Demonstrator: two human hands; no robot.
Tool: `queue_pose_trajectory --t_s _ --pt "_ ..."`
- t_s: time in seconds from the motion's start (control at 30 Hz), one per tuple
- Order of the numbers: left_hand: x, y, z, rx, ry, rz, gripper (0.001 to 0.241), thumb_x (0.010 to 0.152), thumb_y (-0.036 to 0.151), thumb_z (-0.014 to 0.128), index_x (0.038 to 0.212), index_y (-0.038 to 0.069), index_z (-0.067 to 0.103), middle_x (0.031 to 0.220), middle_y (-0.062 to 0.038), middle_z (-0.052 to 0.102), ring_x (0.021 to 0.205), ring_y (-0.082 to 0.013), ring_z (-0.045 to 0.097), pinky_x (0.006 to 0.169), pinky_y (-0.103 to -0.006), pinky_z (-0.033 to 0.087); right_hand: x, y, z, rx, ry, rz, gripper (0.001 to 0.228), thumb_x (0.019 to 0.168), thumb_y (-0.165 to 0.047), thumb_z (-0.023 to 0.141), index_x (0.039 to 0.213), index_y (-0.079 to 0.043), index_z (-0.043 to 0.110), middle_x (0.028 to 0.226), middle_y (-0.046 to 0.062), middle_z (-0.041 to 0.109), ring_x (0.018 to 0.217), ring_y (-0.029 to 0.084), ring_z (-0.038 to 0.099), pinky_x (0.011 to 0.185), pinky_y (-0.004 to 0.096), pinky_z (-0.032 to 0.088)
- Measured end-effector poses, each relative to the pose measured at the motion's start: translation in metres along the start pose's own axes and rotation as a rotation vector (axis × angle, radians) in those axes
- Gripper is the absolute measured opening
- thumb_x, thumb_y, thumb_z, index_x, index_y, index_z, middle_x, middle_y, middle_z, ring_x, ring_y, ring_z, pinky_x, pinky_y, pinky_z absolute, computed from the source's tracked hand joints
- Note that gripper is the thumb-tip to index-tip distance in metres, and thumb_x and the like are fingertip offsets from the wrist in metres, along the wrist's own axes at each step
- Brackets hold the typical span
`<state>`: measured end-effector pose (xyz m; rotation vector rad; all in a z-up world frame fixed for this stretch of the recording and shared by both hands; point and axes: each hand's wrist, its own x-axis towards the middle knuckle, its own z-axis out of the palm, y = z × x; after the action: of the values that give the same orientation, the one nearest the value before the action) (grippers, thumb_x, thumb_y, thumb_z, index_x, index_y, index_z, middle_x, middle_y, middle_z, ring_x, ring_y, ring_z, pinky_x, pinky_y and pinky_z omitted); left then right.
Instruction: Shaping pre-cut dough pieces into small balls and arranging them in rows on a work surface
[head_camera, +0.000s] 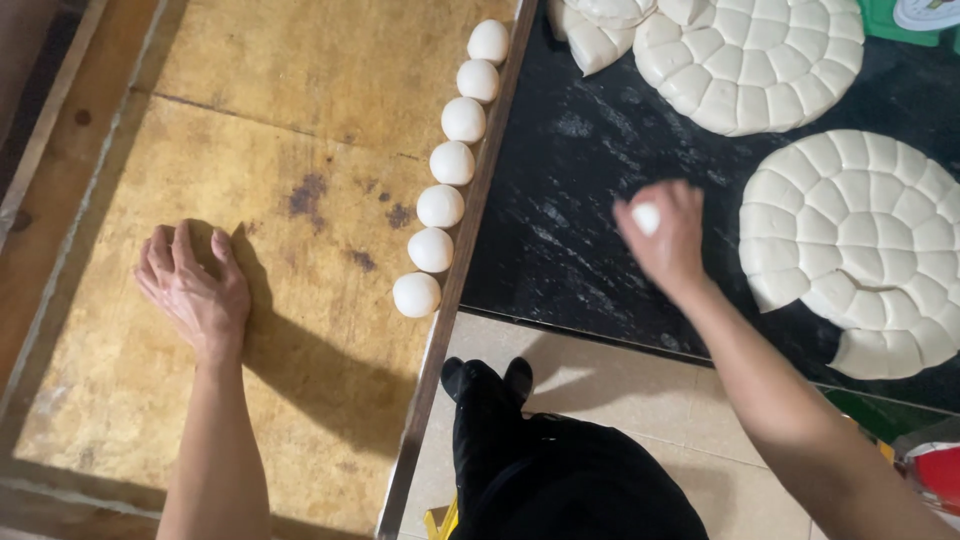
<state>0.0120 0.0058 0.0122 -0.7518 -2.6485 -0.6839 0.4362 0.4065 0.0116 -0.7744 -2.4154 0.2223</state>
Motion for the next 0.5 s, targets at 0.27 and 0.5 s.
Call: queue_pose_trajectory --t_s 0.27,0.5 --pt "-0.001 -0.004 0.004 -0.003 0.077 0.071 0.057 0.117 0.044 0.049 0.137 -0.006 0.069 0.143 -0.028 0.057 0.126 -0.0454 0.044 0.104 -0.0619 0.031 0.019 -0.063 0.011 0.136 -0.041 0.066 0.023 0.098 -0.029 0.075 0.093 -0.009 0.065 0.099 0.01 0.063 0.1 0.029 0.057 0.087 0.043 0.041" --pt "0.001 -0.007 0.006 0.014 0.023 0.019 0.054 0.113 0.044 0.054 0.138 -0.002 0.067 0.144 -0.026 0.055 0.129 -0.0446 0.041 0.104 -0.0635 0.032 0.019 0.029 0.018 -0.01 0.039 0.132 0.022 0.096 -0.018 0.082 0.092 -0.006 0.064 0.095 0.013 0.061 0.093 0.032 0.056 0.092 0.047 0.037"
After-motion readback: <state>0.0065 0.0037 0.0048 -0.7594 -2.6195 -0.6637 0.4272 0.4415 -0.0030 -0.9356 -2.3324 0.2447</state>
